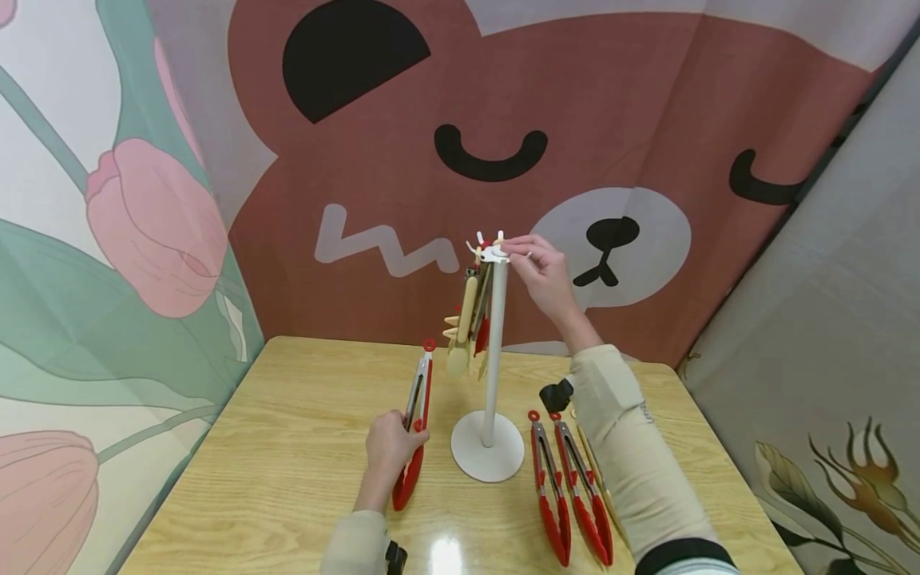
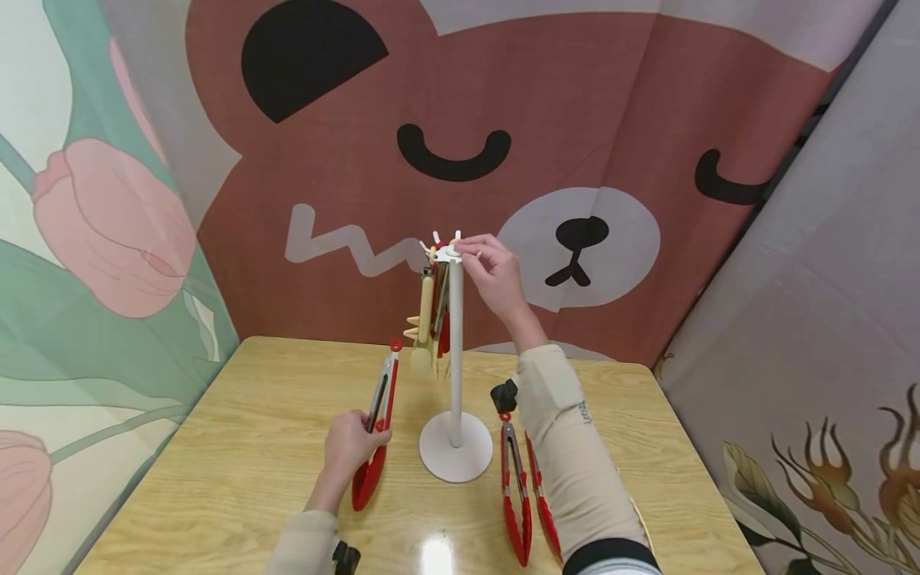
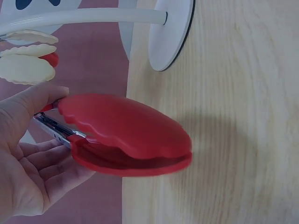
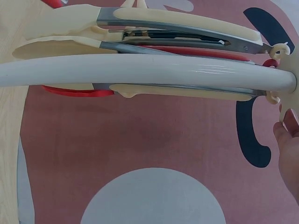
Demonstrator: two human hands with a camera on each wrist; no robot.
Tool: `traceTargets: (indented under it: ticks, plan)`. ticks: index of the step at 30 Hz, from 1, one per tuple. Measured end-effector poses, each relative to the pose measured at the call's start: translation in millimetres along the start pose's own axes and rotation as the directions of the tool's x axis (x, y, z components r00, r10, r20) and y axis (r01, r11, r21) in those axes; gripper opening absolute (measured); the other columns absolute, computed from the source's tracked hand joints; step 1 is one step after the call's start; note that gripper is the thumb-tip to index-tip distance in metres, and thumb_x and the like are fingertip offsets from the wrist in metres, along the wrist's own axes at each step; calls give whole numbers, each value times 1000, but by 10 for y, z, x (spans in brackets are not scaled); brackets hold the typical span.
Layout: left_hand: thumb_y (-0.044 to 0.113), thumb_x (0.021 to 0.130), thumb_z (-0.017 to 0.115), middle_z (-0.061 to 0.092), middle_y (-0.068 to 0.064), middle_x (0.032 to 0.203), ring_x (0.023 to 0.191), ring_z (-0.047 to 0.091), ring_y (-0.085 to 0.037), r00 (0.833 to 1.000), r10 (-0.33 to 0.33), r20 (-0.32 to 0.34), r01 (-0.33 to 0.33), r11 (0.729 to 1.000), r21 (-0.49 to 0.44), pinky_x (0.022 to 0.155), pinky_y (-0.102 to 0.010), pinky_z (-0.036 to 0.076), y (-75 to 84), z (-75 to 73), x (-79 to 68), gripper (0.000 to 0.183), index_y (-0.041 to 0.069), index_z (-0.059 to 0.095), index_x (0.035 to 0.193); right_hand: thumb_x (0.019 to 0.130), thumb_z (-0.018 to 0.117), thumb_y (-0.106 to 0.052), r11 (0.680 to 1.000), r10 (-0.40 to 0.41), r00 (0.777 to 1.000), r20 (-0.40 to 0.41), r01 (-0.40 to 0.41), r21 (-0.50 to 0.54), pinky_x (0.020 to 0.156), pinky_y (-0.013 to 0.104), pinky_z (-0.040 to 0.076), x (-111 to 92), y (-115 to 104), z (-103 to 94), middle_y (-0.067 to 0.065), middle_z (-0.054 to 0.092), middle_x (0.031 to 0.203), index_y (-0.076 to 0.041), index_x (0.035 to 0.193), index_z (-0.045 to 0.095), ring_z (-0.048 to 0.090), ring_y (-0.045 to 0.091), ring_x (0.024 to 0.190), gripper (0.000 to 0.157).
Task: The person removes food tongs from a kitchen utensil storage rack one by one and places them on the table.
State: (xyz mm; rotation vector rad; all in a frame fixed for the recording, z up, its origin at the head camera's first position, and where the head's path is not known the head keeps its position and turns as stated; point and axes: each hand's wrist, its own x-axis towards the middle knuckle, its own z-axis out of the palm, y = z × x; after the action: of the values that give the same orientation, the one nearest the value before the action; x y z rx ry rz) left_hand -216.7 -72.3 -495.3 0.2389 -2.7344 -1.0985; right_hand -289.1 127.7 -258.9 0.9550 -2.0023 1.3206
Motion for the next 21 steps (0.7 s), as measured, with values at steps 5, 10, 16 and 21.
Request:
traceTargets:
  ticks: [5, 10, 16, 21]
  plan:
    - [22, 63, 77, 48, -1, 58, 51, 44, -16, 1000, -19, 12, 19, 1000, 6, 44, -28, 35, -31, 30, -14, 28, 7, 53, 63, 85, 46, 10, 1000, -2, 1000, 1, 2, 2, 78, 18, 39, -4, -5, -1, 28, 55, 100, 17, 95, 61, 51, 35, 96, 19]
    - [22, 62, 76, 46, 0, 55, 50, 43, -16, 1000, -19, 10, 19, 1000, 17, 43, -28, 33, -80, 70, -16, 29, 8, 51, 61, 86, 46, 9, 1000, -4, 1000, 4, 4, 3, 78, 18, 40, -4, -4, -4, 28, 55, 100, 17, 96, 60, 50, 35, 97, 19]
    - [22, 62, 77, 46, 0, 54, 49, 42, -16, 1000, -28, 5, 28, 999, 23, 42, -28, 32, -122, 116, -22, 30, 9, 51, 60, 85, 46, 10, 1000, -1, 1000, 2, 1, 7, 78, 18, 40, -2, -4, 0, 28, 55, 100, 17, 96, 60, 51, 34, 96, 20]
    - [22, 62, 79, 44, 0, 53, 48, 41, -16, 999, -43, 20, 42, 999, 33, 42, -27, 31, -134, 140, -39, 33, 9, 49, 59, 86, 46, 10, 1000, 4, 1000, 6, -4, 7, 79, 18, 40, -5, -9, -2, 28, 55, 101, 17, 97, 60, 50, 34, 97, 20]
